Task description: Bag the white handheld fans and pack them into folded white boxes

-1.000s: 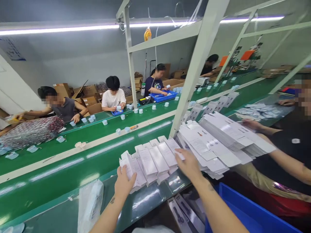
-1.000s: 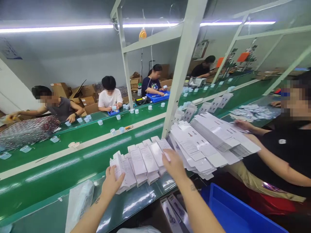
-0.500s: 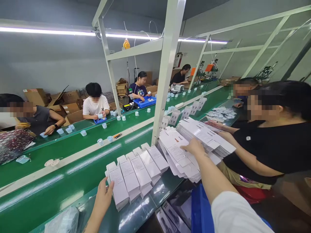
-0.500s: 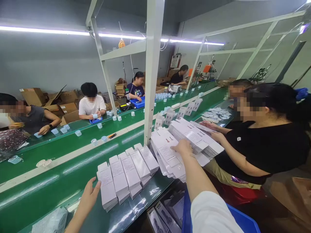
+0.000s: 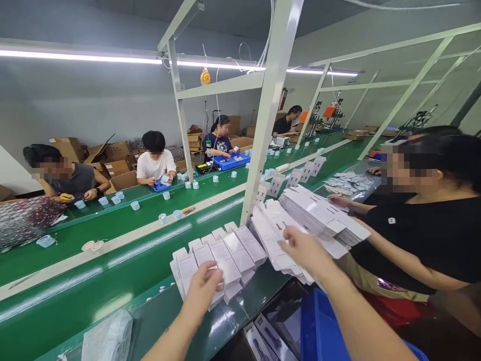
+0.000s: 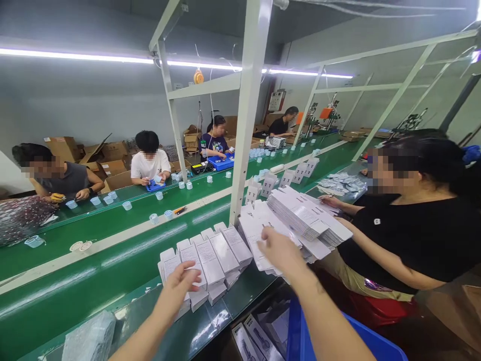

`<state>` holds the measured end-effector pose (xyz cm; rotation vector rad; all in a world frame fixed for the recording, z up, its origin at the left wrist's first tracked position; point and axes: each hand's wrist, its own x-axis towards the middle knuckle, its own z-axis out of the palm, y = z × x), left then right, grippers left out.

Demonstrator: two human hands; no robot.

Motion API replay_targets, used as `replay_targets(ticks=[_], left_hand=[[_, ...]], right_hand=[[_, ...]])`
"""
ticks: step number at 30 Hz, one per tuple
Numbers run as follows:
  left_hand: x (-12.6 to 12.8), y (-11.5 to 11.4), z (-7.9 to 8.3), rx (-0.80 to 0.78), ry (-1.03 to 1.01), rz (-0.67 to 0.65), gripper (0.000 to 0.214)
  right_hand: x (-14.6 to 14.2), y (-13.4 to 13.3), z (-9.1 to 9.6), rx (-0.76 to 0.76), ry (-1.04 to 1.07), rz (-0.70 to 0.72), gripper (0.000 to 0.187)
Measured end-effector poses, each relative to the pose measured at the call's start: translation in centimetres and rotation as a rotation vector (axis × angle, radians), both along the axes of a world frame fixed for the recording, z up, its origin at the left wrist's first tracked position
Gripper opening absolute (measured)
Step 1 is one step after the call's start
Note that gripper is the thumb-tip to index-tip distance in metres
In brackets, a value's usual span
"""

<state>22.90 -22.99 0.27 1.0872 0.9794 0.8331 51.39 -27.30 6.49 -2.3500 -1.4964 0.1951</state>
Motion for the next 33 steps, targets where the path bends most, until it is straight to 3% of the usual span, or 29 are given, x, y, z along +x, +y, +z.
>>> replay_targets(ticks=[3, 5, 6, 9, 11, 12, 14, 16, 17, 19, 21, 23, 26, 29, 33], left_hand=[[1.9, -1.0, 0.9, -0.125, -0.205, 0.022, 0.076], [1.3, -1.4, 1.0, -0.119, -0.283, 0.080, 0.066], [0.4, -1.5, 1.0, -0.108, -0.307, 0.098, 0.060], [-3.4, -2.2, 0.8, -0.122, -0.338, 0.014, 0.054], [-6.0, -2.7, 0.7, -0.112, -0.301, -0.062, 0.054], [-7.2, -2.8, 0.6, -0.061, -0.238, -0.041, 0.055], [-9.3, -2.8, 0.8, 0.155, -0.008, 0.171, 0.055], [-11.0, -2.6, 1.5, 0.447, 0.265, 0.439, 0.047], [-11.7, -2.5, 2.2, 0.565, 0.376, 0.500, 0.043], [-12.7, -2.3, 4.0, 0.652, 0.529, 0.414, 0.040], [-13.4, -2.3, 6.0, 0.538, 0.613, 0.227, 0.044], [-14.2, -2.8, 7.8, 0.391, 0.657, 0.145, 0.050], [-15.7, -4.2, 9.0, 0.364, 0.719, 0.213, 0.060], [-17.5, -5.5, 8.9, 0.367, 0.701, 0.315, 0.068], [-20.4, -5.3, 8.5, 0.266, 0.541, 0.295, 0.047]], right_hand=[[-9.7, -2.8, -1.8, 0.050, -0.070, 0.327, 0.013], [-13.6, -3.9, -2.9, 0.123, -0.031, 0.600, 0.010], [-14.5, -4.0, -3.2, 0.195, 0.029, 0.667, 0.012], [-13.8, -3.0, -3.1, 0.368, 0.343, 0.538, 0.049], [-12.8, -1.7, -2.7, 0.191, 0.634, 0.531, 0.062], [-12.7, -1.0, -2.5, 0.029, 0.773, 0.597, 0.061], [-13.6, 0.0, -2.1, -0.244, 0.967, 0.714, 0.051], [-15.7, 0.6, -1.6, -0.335, 1.031, 0.727, 0.043], [-16.9, 0.7, -1.2, -0.344, 1.031, 0.746, 0.040], [-19.5, 0.6, -0.2, -0.344, 0.976, 0.844, 0.033], [-21.8, 0.3, 0.8, -0.322, 0.867, 0.933, 0.026], [-23.7, -0.1, 1.5, -0.298, 0.764, 0.956, 0.021], [-25.7, -0.6, 2.1, -0.283, 0.704, 0.954, 0.013], [-27.2, -0.8, 2.6, -0.264, 0.721, 0.979, 0.018], [-28.4, -0.4, 2.8, -0.302, 0.750, 1.001, 0.016]])
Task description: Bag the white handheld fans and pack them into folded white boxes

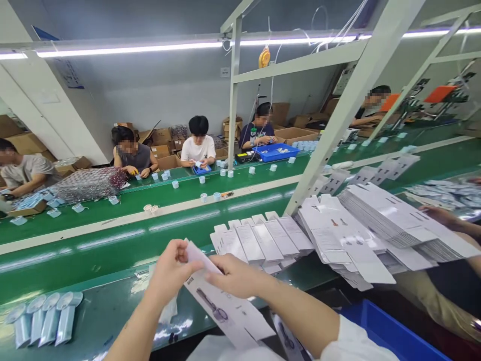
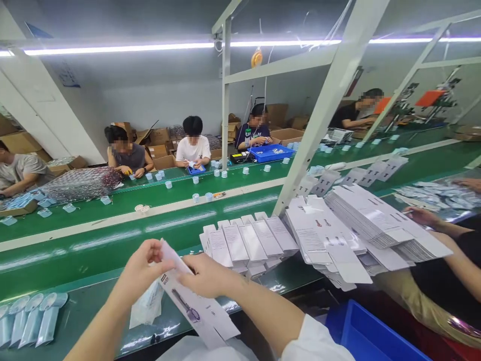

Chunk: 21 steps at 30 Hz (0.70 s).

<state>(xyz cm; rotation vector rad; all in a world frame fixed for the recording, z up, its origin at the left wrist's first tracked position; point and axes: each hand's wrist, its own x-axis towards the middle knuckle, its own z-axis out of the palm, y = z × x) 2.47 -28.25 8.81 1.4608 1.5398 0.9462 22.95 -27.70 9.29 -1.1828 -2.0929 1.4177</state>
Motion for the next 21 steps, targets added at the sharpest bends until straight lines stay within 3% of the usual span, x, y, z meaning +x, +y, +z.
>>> replay_targets(ticks=[2, 6, 8, 10, 12, 14, 16, 18, 19, 21], left_hand=[[-1.7, 0.4, 0.4, -0.074, -0.061, -0.105, 0.035], [-4.5, 0.0, 2.9, -0.169, -0.006, -0.385, 0.019], [-5.3, -0.5, 4.5, -0.234, -0.012, -0.479, 0.015], [-5.9, -0.8, 5.9, -0.339, -0.097, -0.514, 0.014], [-6.8, -0.8, 6.7, -0.391, -0.193, -0.489, 0.020], [-7.8, -0.8, 6.7, -0.300, -0.286, -0.417, 0.028], [-8.3, -0.8, 5.7, -0.091, -0.411, -0.294, 0.040], [-7.8, -0.8, 3.6, 0.081, -0.584, -0.164, 0.054], [-7.1, -0.8, 2.3, 0.088, -0.675, -0.139, 0.063], [-5.2, -0.9, -0.2, -0.042, -0.845, -0.189, 0.074]], right_hand=[[-0.5, 0.5, -0.7, -0.101, 0.073, 0.058, 0.023], [-2.0, 0.9, -3.8, -0.662, 0.284, 0.290, 0.089], [-2.9, 0.9, -5.2, -0.837, 0.331, 0.378, 0.109], [-3.5, 1.0, -5.7, -0.831, 0.384, 0.450, 0.116], [-3.5, 1.8, -5.2, -0.776, 0.427, 0.531, 0.111], [-3.2, 3.3, -3.9, -0.688, 0.441, 0.536, 0.098], [-2.8, 4.9, -2.5, -0.565, 0.424, 0.485, 0.087], [-2.7, 6.3, -1.5, -0.434, 0.397, 0.458, 0.082], [-2.8, 6.8, -1.3, -0.386, 0.375, 0.492, 0.081], [-3.3, 7.4, -1.3, -0.302, 0.324, 0.619, 0.079]])
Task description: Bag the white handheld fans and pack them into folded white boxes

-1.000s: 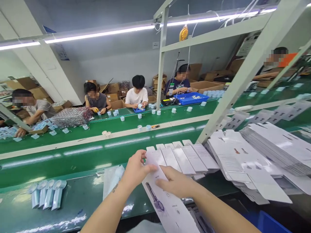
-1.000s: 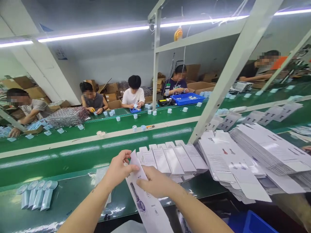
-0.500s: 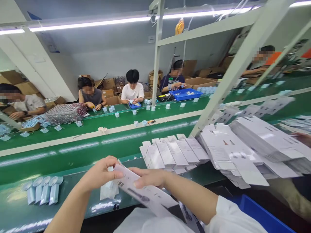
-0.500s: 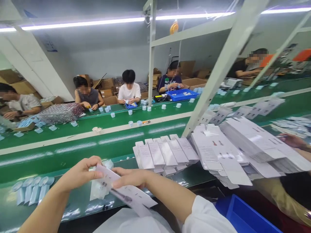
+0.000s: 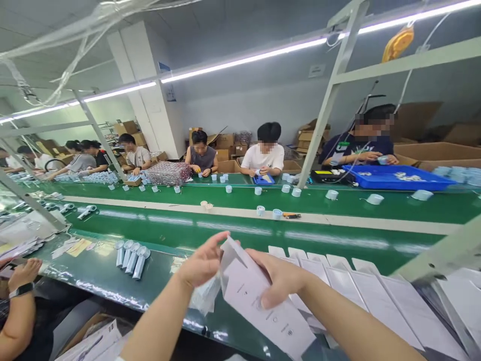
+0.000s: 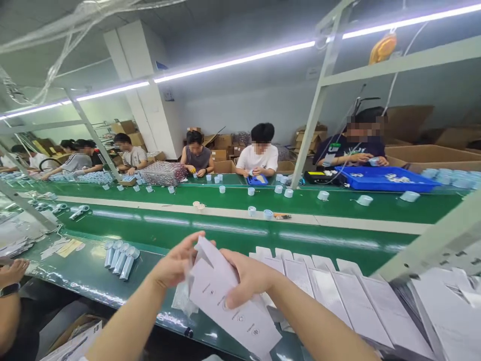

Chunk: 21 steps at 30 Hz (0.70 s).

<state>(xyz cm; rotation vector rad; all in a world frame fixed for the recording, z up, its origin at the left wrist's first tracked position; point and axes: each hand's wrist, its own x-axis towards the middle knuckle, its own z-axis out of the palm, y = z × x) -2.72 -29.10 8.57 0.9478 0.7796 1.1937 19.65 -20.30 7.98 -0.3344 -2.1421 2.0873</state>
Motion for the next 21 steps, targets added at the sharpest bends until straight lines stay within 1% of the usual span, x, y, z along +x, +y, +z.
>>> replay_targets(ticks=[1, 2, 3, 4, 6, 7, 8, 9, 10, 11, 13, 14, 15, 18, 20, 21], left_hand=[[1.0, -0.1, -1.1, -0.045, -0.042, -0.018, 0.075], [1.8, -0.2, -2.0, -0.078, -0.077, 0.001, 0.073], [2.5, -0.3, -2.6, -0.097, -0.103, 0.053, 0.070], [3.0, -0.5, -3.0, -0.101, -0.126, 0.134, 0.065], [3.6, -1.0, -3.2, -0.109, -0.163, 0.310, 0.060], [3.7, -1.3, -3.1, -0.115, -0.173, 0.387, 0.060], [3.8, -1.6, -2.8, -0.119, -0.179, 0.446, 0.062], [3.8, -1.9, -2.6, -0.118, -0.181, 0.473, 0.065], [3.7, -2.2, -2.3, -0.107, -0.186, 0.474, 0.067], [3.6, -2.5, -2.1, -0.086, -0.196, 0.447, 0.069], [3.1, -3.0, -1.9, -0.048, -0.221, 0.362, 0.067], [2.8, -3.1, -1.8, -0.046, -0.226, 0.331, 0.066], [2.4, -3.1, -1.9, -0.059, -0.220, 0.320, 0.065], [1.7, -2.7, -1.9, -0.149, -0.179, 0.302, 0.067], [2.1, -2.3, -1.9, -0.193, -0.148, 0.267, 0.075], [2.5, -2.1, -1.9, -0.196, -0.129, 0.277, 0.073]], right_hand=[[-0.3, 0.0, -0.2, 0.053, 0.004, 0.055, 0.079], [-0.5, -0.1, -0.5, 0.105, 0.017, 0.089, 0.082], [-0.7, -0.4, -0.7, 0.159, 0.037, 0.078, 0.086], [-0.8, -0.8, -0.9, 0.220, 0.059, 0.009, 0.091], [-0.8, -2.2, -0.9, 0.393, 0.078, -0.200, 0.095], [-0.8, -2.9, -0.7, 0.510, 0.073, -0.277, 0.094], [-0.8, -3.7, -0.5, 0.640, 0.059, -0.322, 0.089], [-0.9, -4.3, -0.1, 0.759, 0.040, -0.342, 0.082], [-1.0, -4.8, 0.2, 0.852, 0.020, -0.344, 0.073], [-1.2, -5.2, 0.5, 0.908, 0.000, -0.351, 0.062], [-1.6, -5.3, 0.9, 0.926, -0.025, -0.390, 0.040], [-1.8, -5.2, 0.9, 0.906, -0.026, -0.394, 0.033], [-2.0, -4.9, 1.0, 0.880, -0.015, -0.387, 0.031], [-2.4, -3.9, 1.0, 0.793, 0.048, -0.311, 0.035], [-2.4, -3.3, 1.1, 0.742, 0.075, -0.227, 0.036], [-2.4, -3.2, 1.1, 0.734, 0.076, -0.193, 0.037]])
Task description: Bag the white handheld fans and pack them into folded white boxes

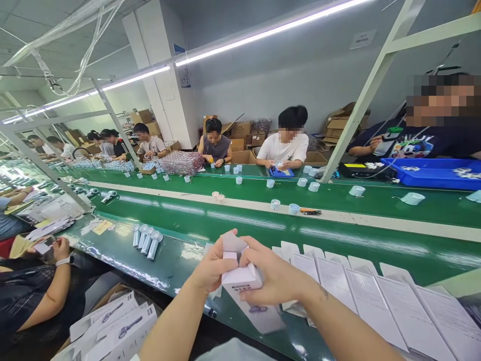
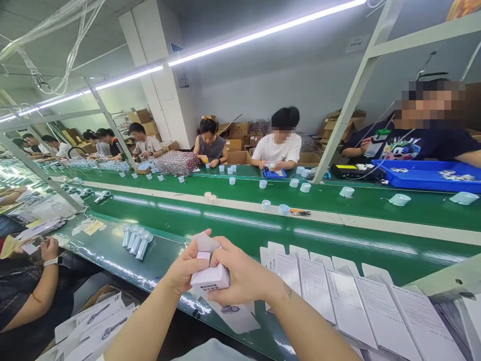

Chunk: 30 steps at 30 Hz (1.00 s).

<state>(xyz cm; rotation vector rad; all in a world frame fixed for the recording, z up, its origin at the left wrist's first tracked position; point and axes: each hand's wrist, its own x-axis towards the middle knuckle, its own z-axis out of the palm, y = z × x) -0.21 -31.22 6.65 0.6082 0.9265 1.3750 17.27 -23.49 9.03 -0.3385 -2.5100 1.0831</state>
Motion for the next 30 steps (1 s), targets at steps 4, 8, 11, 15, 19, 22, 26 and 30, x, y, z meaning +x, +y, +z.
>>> replay_targets(ticks=[4, 8, 11, 15, 19, 22, 26, 30], left_hand=[[2.4, 0.4, -0.8, 0.027, 0.122, 0.345, 0.036], [2.6, -0.4, -1.5, 0.059, 0.311, 0.472, 0.024], [0.8, -0.9, -0.5, 0.119, 0.457, 0.122, 0.033], [-0.1, -0.5, 1.0, 0.107, 0.365, -0.073, 0.033], [1.9, -0.1, 0.5, 0.070, 0.233, 0.063, 0.046], [3.1, -0.4, 0.1, 0.022, 0.210, 0.174, 0.043], [3.7, -1.0, -0.2, -0.024, 0.219, 0.235, 0.038], [4.1, -1.0, -0.8, -0.005, 0.251, 0.245, 0.037]], right_hand=[[0.1, -1.2, -1.5, 0.041, -0.016, -0.188, 0.074], [-0.4, -3.2, -4.4, -0.153, 0.070, -0.437, 0.105], [-0.4, -3.4, -4.9, -0.338, 0.065, -0.440, 0.086], [0.2, -2.9, -3.7, -0.338, 0.040, -0.369, 0.080], [0.7, -2.4, -3.9, -0.287, 0.069, -0.303, 0.082], [1.0, -1.9, -4.8, -0.242, 0.073, -0.240, 0.086], [1.5, -1.4, -5.1, -0.204, 0.078, -0.170, 0.090], [2.0, -1.3, -5.2, -0.190, 0.089, -0.130, 0.093]])
